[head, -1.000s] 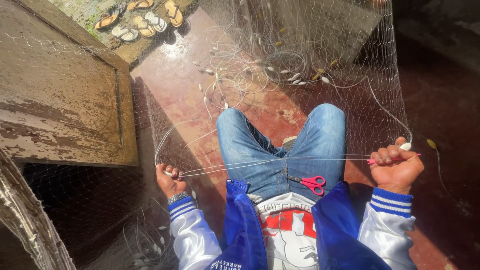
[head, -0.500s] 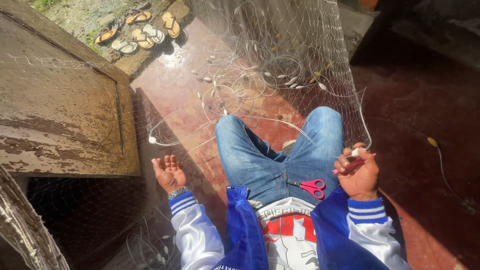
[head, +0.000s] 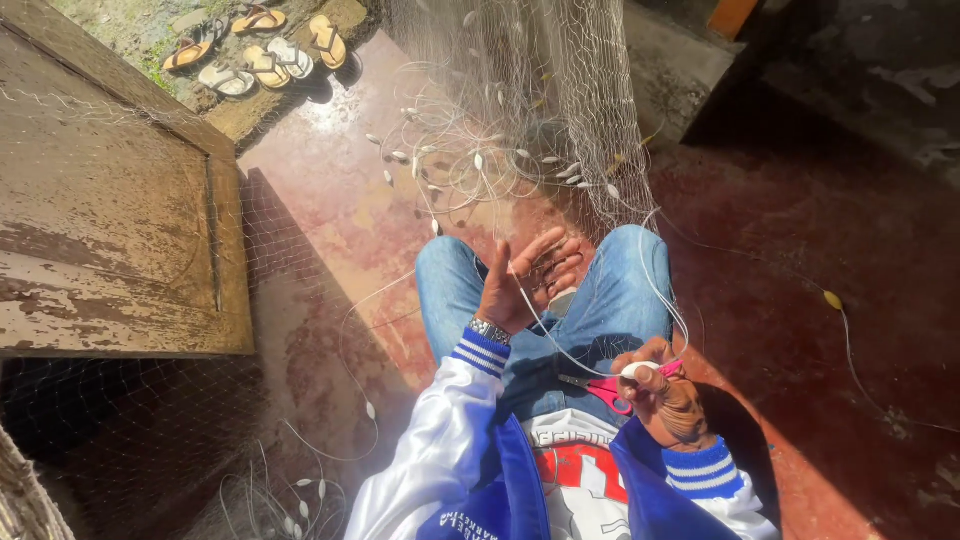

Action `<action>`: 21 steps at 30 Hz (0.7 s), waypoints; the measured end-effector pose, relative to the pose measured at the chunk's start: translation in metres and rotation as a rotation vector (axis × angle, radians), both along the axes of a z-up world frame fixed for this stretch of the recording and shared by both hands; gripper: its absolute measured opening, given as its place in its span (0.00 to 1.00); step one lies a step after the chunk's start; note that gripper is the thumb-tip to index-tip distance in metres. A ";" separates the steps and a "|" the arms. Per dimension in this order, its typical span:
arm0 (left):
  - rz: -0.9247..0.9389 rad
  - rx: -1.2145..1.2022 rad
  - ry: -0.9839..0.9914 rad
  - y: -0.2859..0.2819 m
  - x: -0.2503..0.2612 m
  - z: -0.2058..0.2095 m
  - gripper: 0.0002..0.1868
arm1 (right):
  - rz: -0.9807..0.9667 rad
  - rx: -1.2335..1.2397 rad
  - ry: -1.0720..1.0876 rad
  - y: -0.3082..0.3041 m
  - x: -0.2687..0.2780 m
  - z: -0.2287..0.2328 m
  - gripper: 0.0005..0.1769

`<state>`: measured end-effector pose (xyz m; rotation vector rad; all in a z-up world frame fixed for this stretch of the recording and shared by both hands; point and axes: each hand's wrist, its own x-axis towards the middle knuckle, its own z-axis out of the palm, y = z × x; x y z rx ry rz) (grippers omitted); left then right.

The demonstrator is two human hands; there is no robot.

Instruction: The person sits on the floor mending a gill net, threading netting twine onto a pink shuttle and working mesh by hand. They pull the netting line taut, tie and tighten knots, and use small pink scissors to trim the twine as they repair the netting.

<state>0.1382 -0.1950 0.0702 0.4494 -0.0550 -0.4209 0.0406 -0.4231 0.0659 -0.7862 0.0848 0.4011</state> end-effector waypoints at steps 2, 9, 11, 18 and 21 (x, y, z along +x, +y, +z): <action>0.014 -0.095 -0.100 0.005 0.035 0.023 0.44 | 0.013 -0.046 -0.006 -0.005 -0.001 -0.001 0.09; 0.124 -0.172 -0.307 0.010 0.124 0.116 0.31 | 0.095 -0.381 -0.018 -0.005 0.002 0.025 0.09; 0.117 -0.279 -0.280 0.017 0.138 0.122 0.22 | 0.066 -0.424 0.022 -0.009 0.004 0.020 0.09; -0.067 -0.493 -0.207 0.053 0.145 0.106 0.20 | -0.070 -0.593 0.115 -0.024 0.014 -0.002 0.07; -0.049 -0.466 -0.125 0.061 0.139 0.107 0.31 | -0.123 -0.610 0.158 -0.023 0.022 -0.010 0.08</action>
